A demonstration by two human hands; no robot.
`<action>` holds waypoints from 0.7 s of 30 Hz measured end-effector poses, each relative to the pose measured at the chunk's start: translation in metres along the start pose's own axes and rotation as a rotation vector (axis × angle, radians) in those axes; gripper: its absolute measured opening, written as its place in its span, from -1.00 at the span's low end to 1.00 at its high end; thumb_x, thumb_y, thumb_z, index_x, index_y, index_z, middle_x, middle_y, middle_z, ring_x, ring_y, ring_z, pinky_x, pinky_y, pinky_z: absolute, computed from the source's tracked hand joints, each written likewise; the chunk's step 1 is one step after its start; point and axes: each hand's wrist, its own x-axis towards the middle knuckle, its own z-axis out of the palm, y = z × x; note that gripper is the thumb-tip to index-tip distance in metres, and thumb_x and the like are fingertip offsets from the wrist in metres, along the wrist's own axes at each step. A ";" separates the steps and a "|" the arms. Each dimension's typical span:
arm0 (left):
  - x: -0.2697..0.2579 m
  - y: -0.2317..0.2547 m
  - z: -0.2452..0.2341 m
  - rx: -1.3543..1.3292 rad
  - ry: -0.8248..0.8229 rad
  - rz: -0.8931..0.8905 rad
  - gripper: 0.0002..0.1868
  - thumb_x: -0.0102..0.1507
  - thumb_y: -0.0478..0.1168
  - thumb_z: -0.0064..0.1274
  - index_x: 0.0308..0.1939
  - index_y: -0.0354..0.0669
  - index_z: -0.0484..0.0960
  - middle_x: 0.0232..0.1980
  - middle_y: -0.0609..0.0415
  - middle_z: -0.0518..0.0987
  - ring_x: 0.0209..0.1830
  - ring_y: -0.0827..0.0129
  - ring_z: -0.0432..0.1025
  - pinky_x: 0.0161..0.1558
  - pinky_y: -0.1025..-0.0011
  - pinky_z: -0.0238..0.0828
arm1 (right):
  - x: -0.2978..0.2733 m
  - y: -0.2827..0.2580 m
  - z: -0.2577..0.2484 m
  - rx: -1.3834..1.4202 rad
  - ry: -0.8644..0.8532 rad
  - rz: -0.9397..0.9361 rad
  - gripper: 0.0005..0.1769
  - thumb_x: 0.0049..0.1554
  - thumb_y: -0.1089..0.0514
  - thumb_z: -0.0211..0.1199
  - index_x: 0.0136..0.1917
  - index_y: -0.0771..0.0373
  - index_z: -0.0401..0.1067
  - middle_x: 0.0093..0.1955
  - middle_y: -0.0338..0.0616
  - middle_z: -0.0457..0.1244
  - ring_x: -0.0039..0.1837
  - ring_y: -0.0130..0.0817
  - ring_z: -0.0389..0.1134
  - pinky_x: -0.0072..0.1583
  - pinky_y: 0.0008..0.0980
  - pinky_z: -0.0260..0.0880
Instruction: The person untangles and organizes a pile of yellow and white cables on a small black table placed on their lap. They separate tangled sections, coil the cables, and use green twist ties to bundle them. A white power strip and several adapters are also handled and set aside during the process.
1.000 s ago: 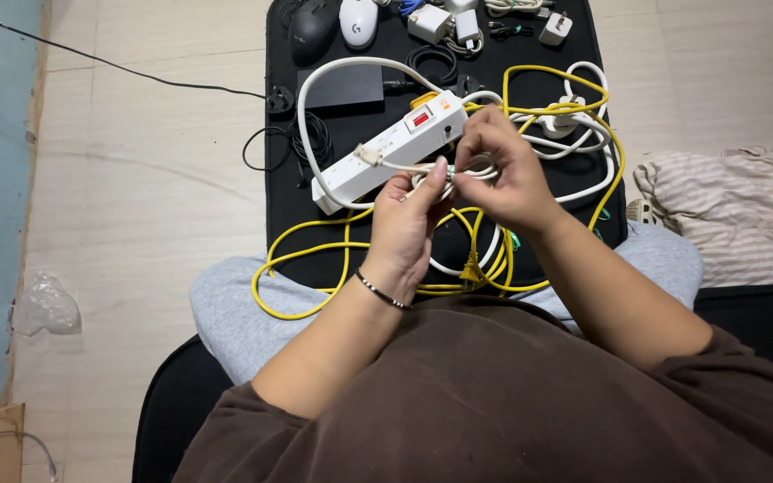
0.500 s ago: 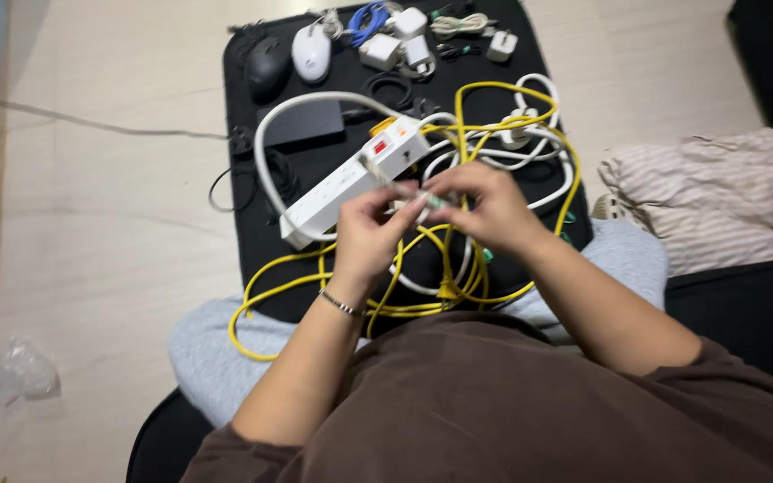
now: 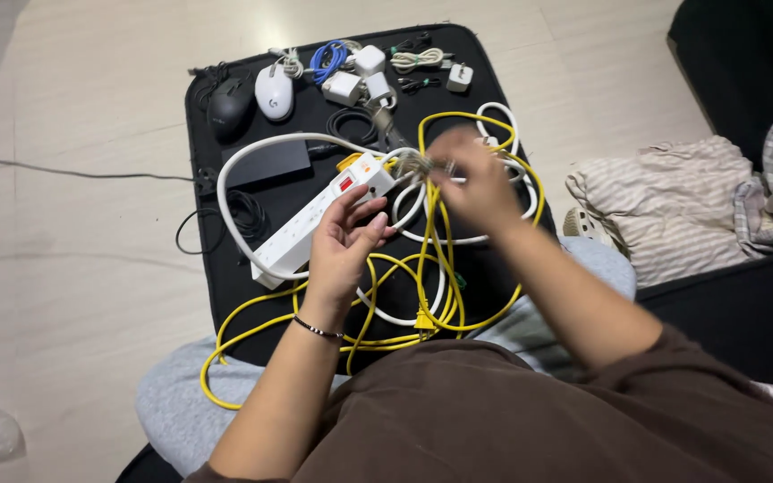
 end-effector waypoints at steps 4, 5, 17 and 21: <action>-0.005 -0.001 -0.022 0.102 0.043 0.000 -0.45 0.31 -0.31 0.15 0.37 -0.34 0.40 0.18 -0.10 0.58 -0.09 0.39 0.56 0.01 0.47 0.54 | 0.056 0.083 0.017 -0.240 -0.119 0.192 -0.75 -0.06 0.24 0.54 -0.07 0.14 0.64 -0.08 -0.10 0.36 -0.02 -0.06 0.40 0.04 -0.14 0.43; -0.008 -0.001 -0.028 0.113 0.040 -0.020 -0.47 0.31 -0.31 0.13 0.35 -0.34 0.42 0.17 -0.10 0.59 -0.06 0.39 0.55 0.03 0.46 0.54 | 0.067 0.104 0.026 -0.382 -0.137 0.119 -0.75 -0.13 0.20 0.60 -0.13 0.12 0.67 -0.14 -0.10 0.40 -0.01 0.02 0.37 0.03 -0.08 0.41; -0.058 0.065 -0.106 0.211 -0.081 -0.163 -0.62 0.28 -0.30 0.11 0.18 -0.36 0.58 0.05 -0.09 0.67 -0.04 0.30 0.59 0.05 0.38 0.56 | 0.110 0.263 0.098 -0.511 -1.133 0.512 -0.66 -0.02 0.11 0.39 0.07 -0.04 0.65 0.04 -0.05 0.45 0.07 -0.11 0.46 0.11 -0.15 0.44; -0.065 0.084 -0.159 0.034 0.160 0.012 -0.76 0.37 -0.27 0.04 0.02 -0.38 0.62 -0.06 -0.10 0.68 -0.18 0.31 0.59 -0.08 0.39 0.56 | 0.143 0.294 0.085 -0.662 -0.773 0.756 -0.54 0.00 0.00 0.38 0.12 0.25 0.62 0.12 0.17 0.45 0.16 0.08 0.48 0.16 -0.01 0.46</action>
